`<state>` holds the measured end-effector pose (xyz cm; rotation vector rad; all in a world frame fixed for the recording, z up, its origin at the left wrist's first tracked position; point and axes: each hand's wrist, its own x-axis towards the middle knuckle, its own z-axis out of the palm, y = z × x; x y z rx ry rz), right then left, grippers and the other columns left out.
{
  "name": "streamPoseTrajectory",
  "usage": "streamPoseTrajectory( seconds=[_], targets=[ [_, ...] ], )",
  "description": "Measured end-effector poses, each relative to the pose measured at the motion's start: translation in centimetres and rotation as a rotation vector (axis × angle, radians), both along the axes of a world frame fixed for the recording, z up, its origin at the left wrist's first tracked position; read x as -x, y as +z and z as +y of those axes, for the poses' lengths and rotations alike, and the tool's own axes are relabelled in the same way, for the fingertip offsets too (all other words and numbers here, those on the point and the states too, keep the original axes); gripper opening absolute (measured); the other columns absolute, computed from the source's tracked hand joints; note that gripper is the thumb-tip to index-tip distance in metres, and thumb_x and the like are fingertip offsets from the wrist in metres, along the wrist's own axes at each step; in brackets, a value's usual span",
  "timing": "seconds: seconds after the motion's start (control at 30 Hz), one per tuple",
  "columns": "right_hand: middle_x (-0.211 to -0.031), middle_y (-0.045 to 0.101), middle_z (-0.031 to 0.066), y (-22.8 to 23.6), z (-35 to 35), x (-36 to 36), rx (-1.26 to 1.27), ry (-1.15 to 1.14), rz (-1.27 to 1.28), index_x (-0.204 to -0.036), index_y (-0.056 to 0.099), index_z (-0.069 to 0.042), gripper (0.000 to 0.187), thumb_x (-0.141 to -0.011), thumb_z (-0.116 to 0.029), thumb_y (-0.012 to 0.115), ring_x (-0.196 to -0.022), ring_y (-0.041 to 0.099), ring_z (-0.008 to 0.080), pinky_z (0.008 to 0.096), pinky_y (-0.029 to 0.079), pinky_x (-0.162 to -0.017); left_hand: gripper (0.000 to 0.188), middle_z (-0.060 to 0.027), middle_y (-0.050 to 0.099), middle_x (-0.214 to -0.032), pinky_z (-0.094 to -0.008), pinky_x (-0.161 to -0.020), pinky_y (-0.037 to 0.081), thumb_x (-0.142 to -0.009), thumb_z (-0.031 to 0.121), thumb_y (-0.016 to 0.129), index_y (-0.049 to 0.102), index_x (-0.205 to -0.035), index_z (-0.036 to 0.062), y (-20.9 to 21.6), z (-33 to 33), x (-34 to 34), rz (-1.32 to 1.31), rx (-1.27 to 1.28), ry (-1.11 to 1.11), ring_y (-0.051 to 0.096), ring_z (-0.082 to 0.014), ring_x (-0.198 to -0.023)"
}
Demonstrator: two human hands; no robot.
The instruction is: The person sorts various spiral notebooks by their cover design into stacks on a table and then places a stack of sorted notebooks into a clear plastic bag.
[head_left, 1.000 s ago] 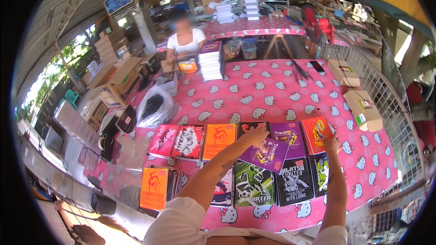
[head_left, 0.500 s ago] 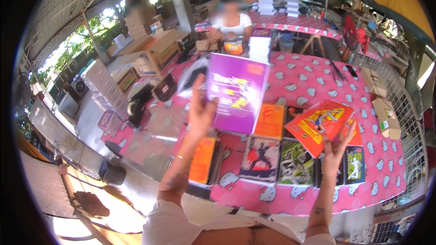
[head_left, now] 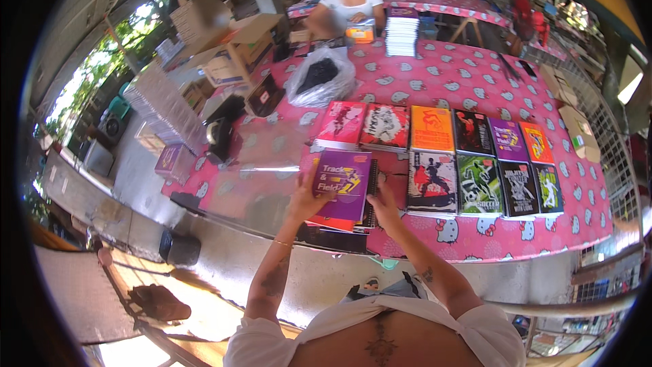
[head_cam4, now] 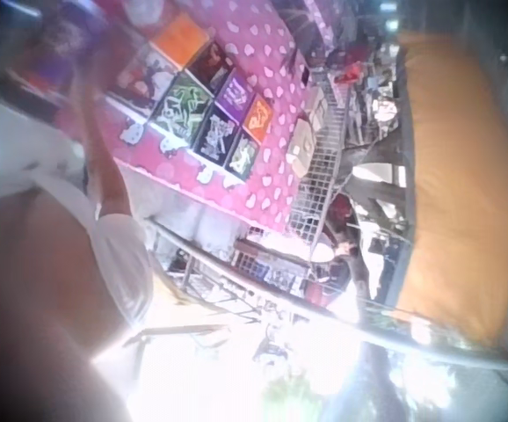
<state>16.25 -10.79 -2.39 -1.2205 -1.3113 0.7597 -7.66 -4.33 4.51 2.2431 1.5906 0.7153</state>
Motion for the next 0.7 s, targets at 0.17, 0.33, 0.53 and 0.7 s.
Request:
streamPoseTrajectory(
  seconds=[0.17,0.33,0.53,0.7],
  targets=[
    [-0.147,0.035,0.0285,-1.7,0.5,-0.7,-0.072,-0.168,-0.055,-0.15,0.02,0.005,0.079,-0.098,-0.046,0.052,-0.14,0.032,0.0398,0.0415,0.026,-0.114,0.078,-0.0143,0.045,-0.143,-0.036,-0.106,0.04,-0.086,0.001,0.064,0.024,-0.152,0.0038,-1.8,1.7,-3.5,-0.582,0.214,-0.295,0.046,-0.024,-0.128],
    [-0.147,0.037,0.0249,1.9,-4.2,-5.8,-0.008,-0.148,-0.072,-0.147,0.031,0.002,0.069,-0.098,-0.04,0.056,-0.138,0.035,0.0372,0.0416,0.028,-0.113,0.076,-0.0107,0.055,-0.129,-0.0273,-0.085,0.049,-0.085,-0.001,0.056,0.024,-0.153,0.0067,-4.8,2.7,4.2,-0.833,0.382,-0.004,0.057,-0.0158,-0.102],
    [-0.127,0.053,0.0193,3.7,-12.5,-25.4,-0.134,-0.591,-0.217,-0.125,0.054,-0.003,0.049,-0.081,-0.013,0.075,-0.12,0.05,0.0371,0.0449,0.041,-0.1,0.076,-0.0166,0.054,-0.133,-0.034,-0.1,0.043,-0.084,0.002,0.057,0.024,-0.152,-0.0007,-1.9,2.3,2.1,-0.782,0.53,-0.054,0.053,-0.0262,-0.118],
    [-0.124,0.058,0.021,1.4,-18.7,-45.6,0.137,-1.04,-0.711,-0.126,0.056,-0.004,0.044,-0.083,-0.013,0.064,-0.119,0.052,0.0387,0.0471,0.044,-0.098,0.071,-0.0308,0.046,-0.137,-0.0485,-0.106,0.037,-0.081,0.023,0.071,0.04,-0.139,-0.0045,4.5,-0.6,-15.1,0.076,-0.373,-0.086,0.046,-0.0464,-0.124]
  ],
)
